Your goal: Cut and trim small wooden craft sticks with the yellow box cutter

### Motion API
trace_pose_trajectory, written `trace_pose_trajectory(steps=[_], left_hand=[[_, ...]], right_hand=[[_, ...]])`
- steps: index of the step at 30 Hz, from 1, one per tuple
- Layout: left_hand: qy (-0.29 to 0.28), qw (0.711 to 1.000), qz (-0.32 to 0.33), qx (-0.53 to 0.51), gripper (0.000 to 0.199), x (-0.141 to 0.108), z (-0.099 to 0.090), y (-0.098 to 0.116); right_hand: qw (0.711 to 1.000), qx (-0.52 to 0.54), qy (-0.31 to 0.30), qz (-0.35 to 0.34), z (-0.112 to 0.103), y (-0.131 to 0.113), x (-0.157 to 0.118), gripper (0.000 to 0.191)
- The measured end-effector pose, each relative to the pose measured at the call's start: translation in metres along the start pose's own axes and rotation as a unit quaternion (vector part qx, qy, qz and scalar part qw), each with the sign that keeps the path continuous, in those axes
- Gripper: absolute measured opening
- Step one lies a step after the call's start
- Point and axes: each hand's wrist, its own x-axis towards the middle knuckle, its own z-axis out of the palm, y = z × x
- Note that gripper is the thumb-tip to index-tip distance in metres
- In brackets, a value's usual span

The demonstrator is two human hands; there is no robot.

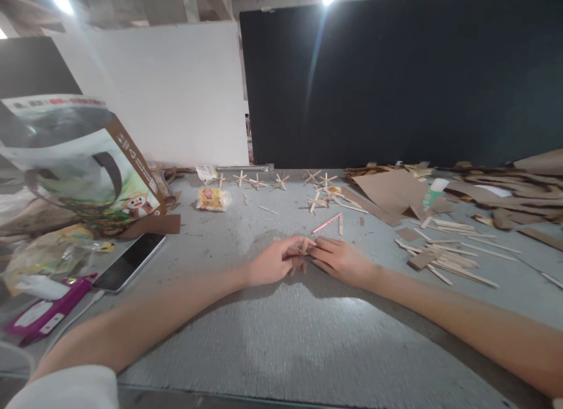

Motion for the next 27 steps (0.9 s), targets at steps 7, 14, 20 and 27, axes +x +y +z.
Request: trace_pose_trajectory(steps=[7,14,20,27], left_hand=[[-0.009,1.0,0.005,0.021,0.043,-0.0011,0.0006,-0.0027],[-0.018,0.997,0.016,0.07,0.068,-0.0027,0.0005,-0.0038],[-0.009,0.998,0.017,0.053,0.06,-0.0028,0.0,-0.0028],[0.011,0.999,0.032,0.031,0.063,-0.0057,0.0012,0.0017]], right_hand=[[1.0,0.021,-0.013,0.001,0.0014,0.0025,-0.0014,0.027],[0.999,0.03,-0.04,-0.012,0.0039,0.0007,0.0001,0.025],[0.998,0.024,-0.051,0.008,0.005,0.0027,-0.0009,0.032],[0.999,0.011,-0.038,-0.01,0.0015,0.0019,0.0003,0.045]])
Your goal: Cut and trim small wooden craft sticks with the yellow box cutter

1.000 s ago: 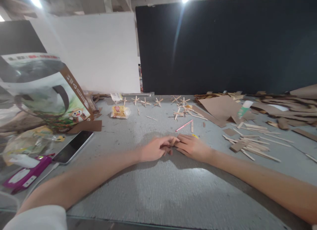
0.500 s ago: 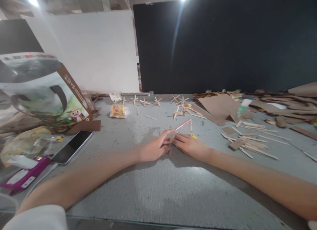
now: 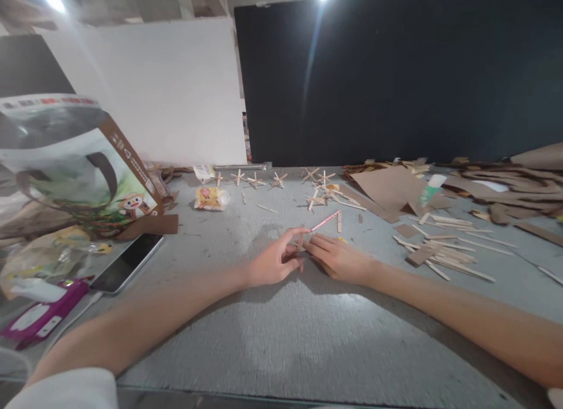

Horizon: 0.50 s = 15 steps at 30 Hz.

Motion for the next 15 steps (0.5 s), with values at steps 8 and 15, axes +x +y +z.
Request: trace_pose_trajectory(steps=[8,15], left_hand=[[0.003,1.0,-0.007,-0.009,0.057,0.0027,0.0012,-0.0044],[0.006,1.0,0.005,-0.029,0.054,0.0008,0.0003,-0.0039]], right_hand=[[0.998,-0.034,0.047,-0.038,0.001,0.0001,-0.0007,0.044],[0.996,-0.02,0.079,-0.038,-0.0041,-0.0026,0.001,0.029]])
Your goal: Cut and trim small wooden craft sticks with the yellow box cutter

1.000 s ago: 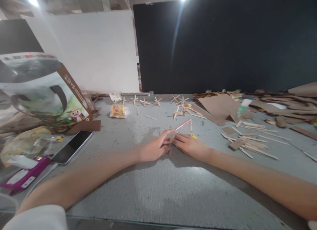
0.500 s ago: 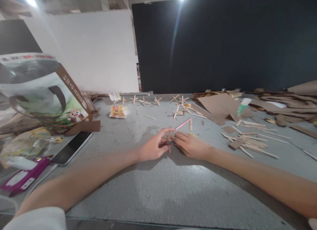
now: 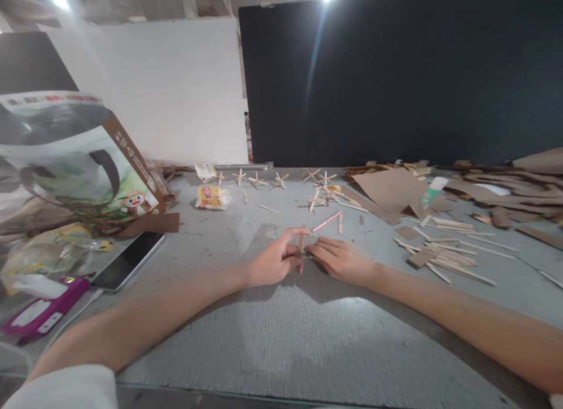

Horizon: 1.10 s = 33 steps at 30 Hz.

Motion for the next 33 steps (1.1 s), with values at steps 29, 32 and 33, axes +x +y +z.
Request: trace_pose_trajectory(steps=[29,32,33], left_hand=[[0.002,0.999,-0.042,-0.013,0.033,0.0038,0.0027,-0.0062],[0.02,0.999,-0.025,-0.039,0.032,0.0033,0.004,-0.0038],[0.022,0.999,-0.019,-0.043,0.032,0.003,0.0041,-0.0035]], right_hand=[[0.998,-0.018,-0.053,0.005,0.0057,-0.0006,0.0,0.033],[0.999,-0.012,-0.048,0.006,0.0041,-0.0004,0.0003,0.032],[0.999,-0.012,-0.045,0.004,0.0037,-0.0004,0.0003,0.033]])
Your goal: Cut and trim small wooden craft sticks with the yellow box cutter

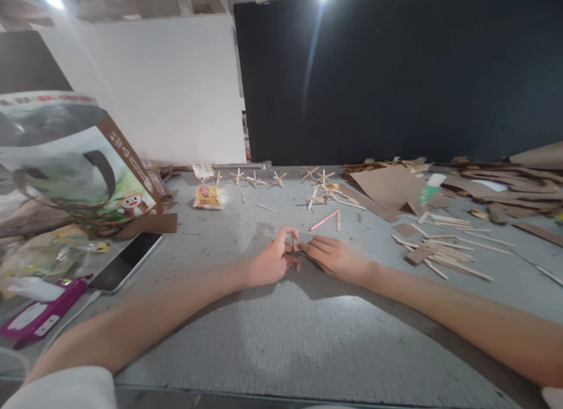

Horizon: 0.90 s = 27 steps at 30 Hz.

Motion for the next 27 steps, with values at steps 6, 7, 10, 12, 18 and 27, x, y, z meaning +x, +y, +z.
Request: trace_pose_trajectory(steps=[6,7,10,12,18,27], left_hand=[[0.001,0.999,0.001,0.048,0.029,0.0004,-0.0015,-0.001],[-0.002,0.998,-0.006,0.064,0.029,0.0007,-0.0016,-0.0007],[-0.01,0.996,-0.019,0.09,0.032,0.0012,-0.0005,0.0014],[-0.008,0.997,-0.021,0.068,0.034,0.0008,0.0008,0.0026],[0.034,0.999,0.009,0.016,0.029,-0.0012,0.0012,-0.0019],[-0.003,0.994,0.011,0.11,0.031,-0.002,-0.0032,-0.001]], right_hand=[[1.0,-0.009,0.002,0.001,0.0011,-0.0003,0.0,0.031],[1.0,-0.015,-0.003,-0.001,0.0016,-0.0004,0.0001,0.031],[1.0,-0.025,-0.015,-0.008,0.0026,-0.0012,0.0004,0.029],[1.0,-0.019,-0.014,-0.006,0.0023,-0.0019,0.0005,0.031],[1.0,0.003,0.024,0.003,0.0002,-0.0005,-0.0006,0.039],[0.999,-0.037,0.019,-0.014,-0.001,-0.0016,0.002,0.032]])
